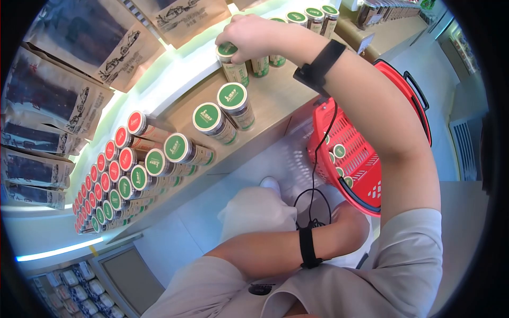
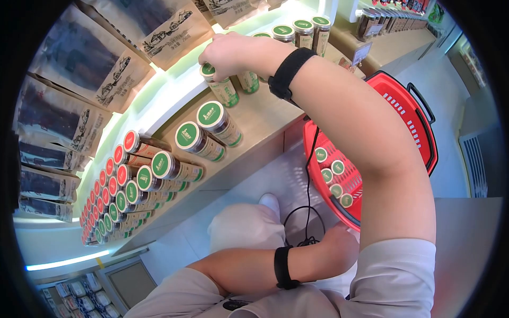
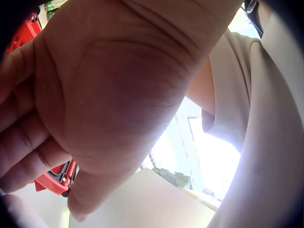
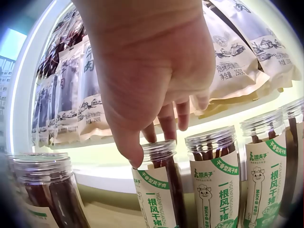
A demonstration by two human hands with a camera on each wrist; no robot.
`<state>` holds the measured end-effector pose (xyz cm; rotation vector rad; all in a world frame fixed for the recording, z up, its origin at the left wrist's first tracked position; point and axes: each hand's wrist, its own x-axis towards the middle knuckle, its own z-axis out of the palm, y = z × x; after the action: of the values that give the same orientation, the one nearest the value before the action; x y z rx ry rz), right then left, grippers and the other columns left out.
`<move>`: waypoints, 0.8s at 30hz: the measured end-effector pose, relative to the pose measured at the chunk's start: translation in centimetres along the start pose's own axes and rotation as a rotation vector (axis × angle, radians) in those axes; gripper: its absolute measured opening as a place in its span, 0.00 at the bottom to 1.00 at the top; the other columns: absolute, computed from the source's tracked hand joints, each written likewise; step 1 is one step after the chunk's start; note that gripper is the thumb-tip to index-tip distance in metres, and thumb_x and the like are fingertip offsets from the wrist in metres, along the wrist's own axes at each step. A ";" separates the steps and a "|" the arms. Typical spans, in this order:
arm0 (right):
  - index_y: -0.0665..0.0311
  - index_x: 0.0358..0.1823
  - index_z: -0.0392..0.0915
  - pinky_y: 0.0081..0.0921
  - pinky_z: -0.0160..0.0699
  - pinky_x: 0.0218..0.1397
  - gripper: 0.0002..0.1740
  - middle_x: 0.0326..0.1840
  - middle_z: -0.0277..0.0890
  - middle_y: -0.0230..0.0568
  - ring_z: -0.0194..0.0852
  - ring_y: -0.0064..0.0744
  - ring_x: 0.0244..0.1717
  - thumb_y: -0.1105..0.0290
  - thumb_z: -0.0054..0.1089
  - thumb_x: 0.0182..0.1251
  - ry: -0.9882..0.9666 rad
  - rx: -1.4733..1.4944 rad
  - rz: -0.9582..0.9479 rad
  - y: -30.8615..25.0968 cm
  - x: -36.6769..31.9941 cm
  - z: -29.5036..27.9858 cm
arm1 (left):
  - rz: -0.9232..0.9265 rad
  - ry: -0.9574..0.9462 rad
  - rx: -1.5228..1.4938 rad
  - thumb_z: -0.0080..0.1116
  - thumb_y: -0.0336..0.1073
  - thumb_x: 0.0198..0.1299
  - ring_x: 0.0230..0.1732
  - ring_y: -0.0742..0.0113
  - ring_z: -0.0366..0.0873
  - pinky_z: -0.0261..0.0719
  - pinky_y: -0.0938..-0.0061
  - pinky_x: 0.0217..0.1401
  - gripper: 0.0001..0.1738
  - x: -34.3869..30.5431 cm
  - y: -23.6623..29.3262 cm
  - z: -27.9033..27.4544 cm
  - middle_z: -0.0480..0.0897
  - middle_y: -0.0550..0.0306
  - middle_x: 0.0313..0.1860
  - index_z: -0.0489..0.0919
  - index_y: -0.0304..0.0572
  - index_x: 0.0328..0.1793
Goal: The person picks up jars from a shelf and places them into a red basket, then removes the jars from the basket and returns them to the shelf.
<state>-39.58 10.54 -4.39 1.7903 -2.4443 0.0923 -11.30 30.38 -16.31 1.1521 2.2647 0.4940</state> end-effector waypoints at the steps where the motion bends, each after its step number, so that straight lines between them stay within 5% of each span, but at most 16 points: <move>1: 0.57 0.58 0.81 0.39 0.76 0.63 0.29 0.50 0.82 0.48 0.74 0.46 0.60 0.63 0.72 0.51 0.005 0.005 -0.006 0.1 -0.1 0.0 | -0.008 0.022 -0.023 0.55 0.33 0.51 0.52 0.53 0.81 0.61 0.48 0.68 0.13 0.2 0.1 0.5 0.87 0.48 0.43 0.88 0.43 0.39; 8: 0.57 0.59 0.81 0.40 0.76 0.63 0.29 0.50 0.81 0.49 0.74 0.46 0.60 0.63 0.71 0.51 0.011 0.022 0.016 0.1 -0.3 0.0 | 0.026 0.245 -0.083 0.53 0.35 0.53 0.58 0.49 0.76 0.60 0.49 0.69 0.18 1.8 0.0 4.5 0.86 0.46 0.44 0.87 0.40 0.46; 24: 0.56 0.60 0.79 0.41 0.77 0.62 0.29 0.50 0.82 0.45 0.76 0.45 0.58 0.62 0.70 0.54 0.012 0.016 0.046 0.2 -0.5 0.2 | 0.023 0.143 -0.108 0.56 0.33 0.52 0.60 0.51 0.75 0.67 0.57 0.64 0.20 1.6 0.5 4.1 0.83 0.44 0.54 0.85 0.40 0.51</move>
<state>-39.62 11.09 -4.62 1.7344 -2.4838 0.1264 -9.22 32.28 -19.72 1.1218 2.3153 0.7195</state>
